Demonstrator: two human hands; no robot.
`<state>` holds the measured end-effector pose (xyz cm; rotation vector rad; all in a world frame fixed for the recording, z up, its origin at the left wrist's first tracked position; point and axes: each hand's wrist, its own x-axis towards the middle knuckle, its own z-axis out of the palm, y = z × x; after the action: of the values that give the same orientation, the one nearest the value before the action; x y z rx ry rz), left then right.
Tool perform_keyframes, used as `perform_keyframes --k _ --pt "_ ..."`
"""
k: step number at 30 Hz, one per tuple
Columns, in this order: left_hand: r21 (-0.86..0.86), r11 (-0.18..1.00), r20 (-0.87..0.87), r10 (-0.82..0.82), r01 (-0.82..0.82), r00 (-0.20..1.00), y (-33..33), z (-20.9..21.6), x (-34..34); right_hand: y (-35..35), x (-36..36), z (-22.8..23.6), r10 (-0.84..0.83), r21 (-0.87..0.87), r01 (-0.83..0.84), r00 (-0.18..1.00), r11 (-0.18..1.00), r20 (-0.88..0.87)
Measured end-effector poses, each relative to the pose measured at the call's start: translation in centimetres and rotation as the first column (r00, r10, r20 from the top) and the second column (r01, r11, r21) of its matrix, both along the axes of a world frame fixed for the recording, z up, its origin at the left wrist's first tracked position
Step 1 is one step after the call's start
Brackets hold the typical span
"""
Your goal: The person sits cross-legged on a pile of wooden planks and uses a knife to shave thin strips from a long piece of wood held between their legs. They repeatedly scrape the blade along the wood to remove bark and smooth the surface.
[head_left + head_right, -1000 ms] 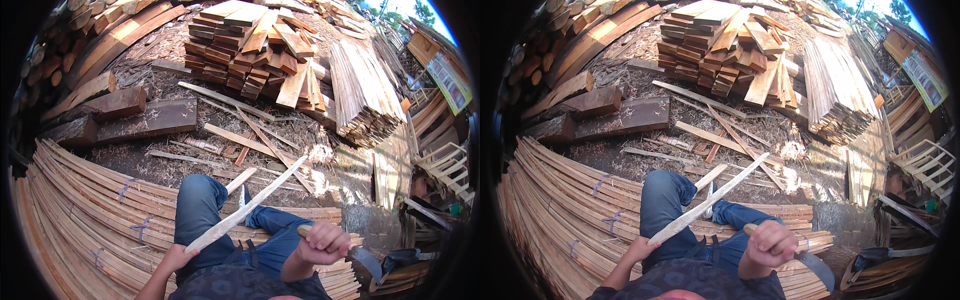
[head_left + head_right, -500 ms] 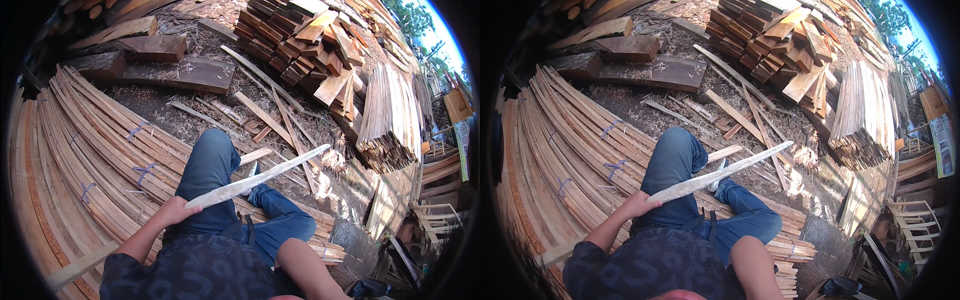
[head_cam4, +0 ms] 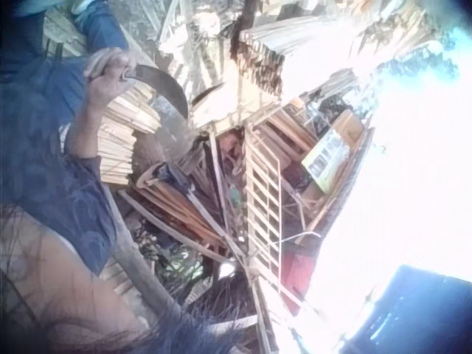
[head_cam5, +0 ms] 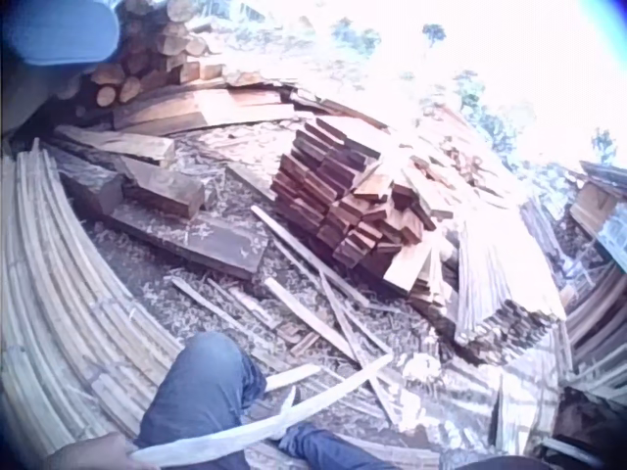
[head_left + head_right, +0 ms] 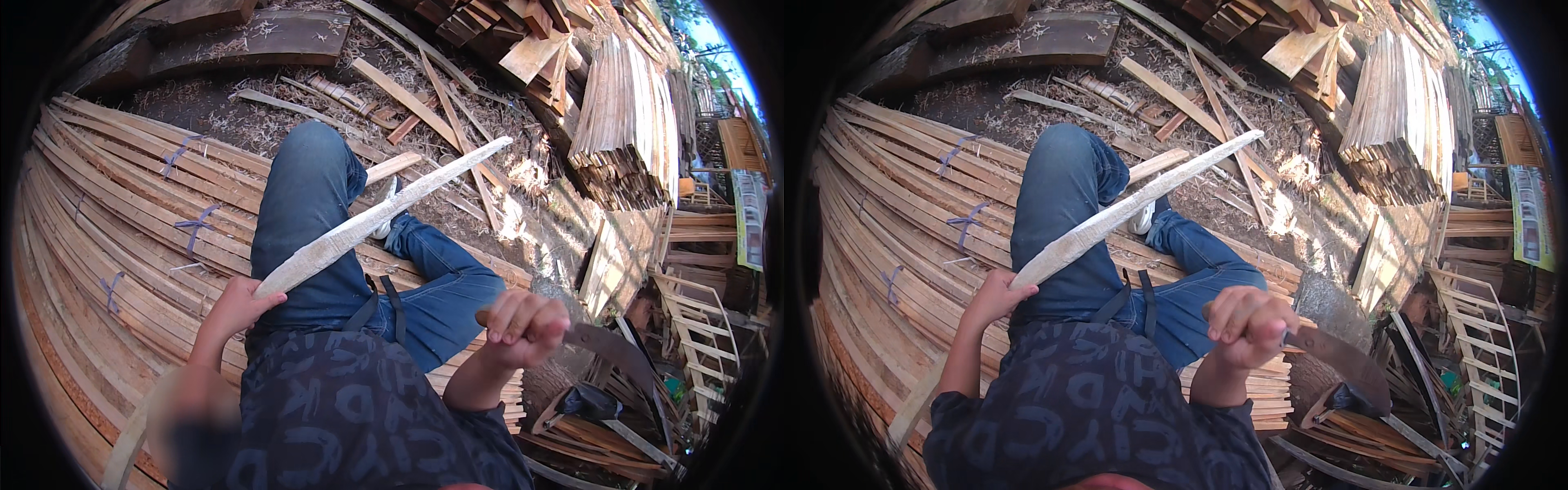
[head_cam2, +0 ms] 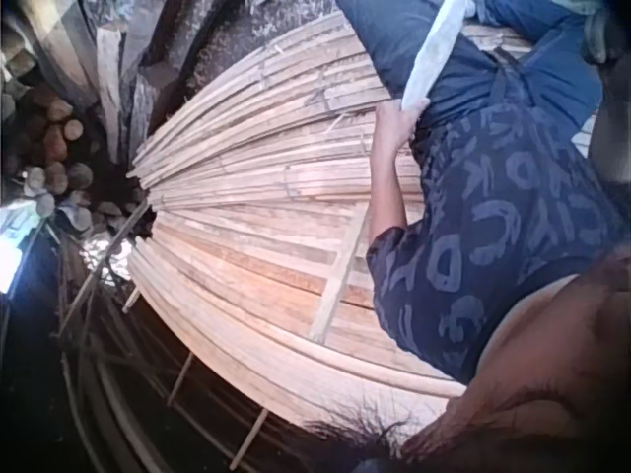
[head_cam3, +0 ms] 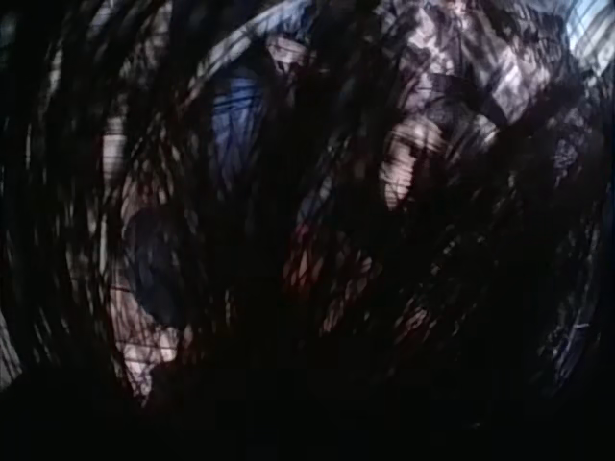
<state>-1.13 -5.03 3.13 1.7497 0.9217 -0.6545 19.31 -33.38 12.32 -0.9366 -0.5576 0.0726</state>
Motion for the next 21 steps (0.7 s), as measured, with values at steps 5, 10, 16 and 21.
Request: perform_keyframes --k 5,10,16,21 --pt "-0.231 0.969 -0.117 0.065 -0.091 0.991 0.4 -0.9 -1.1 -0.1 -0.9 -10.4 -0.206 -0.652 -0.179 0.859 0.737 -0.469" --pt "-0.228 0.973 -0.029 -0.052 0.044 0.998 1.6 -2.9 -0.6 0.9 -2.5 -12.2 -0.157 -0.898 -0.035 0.981 0.438 -0.115" --pt "-0.236 0.963 -0.077 -0.151 0.129 0.986 2.2 -3.4 1.0 2.4 -1.8 -11.7 0.056 -0.967 0.112 0.99 0.228 0.128" --pt "-0.256 0.961 -0.045 -0.124 0.108 0.991 2.4 -3.4 1.0 2.0 -1.7 -11.8 0.154 -0.969 0.237 0.957 0.067 0.244"
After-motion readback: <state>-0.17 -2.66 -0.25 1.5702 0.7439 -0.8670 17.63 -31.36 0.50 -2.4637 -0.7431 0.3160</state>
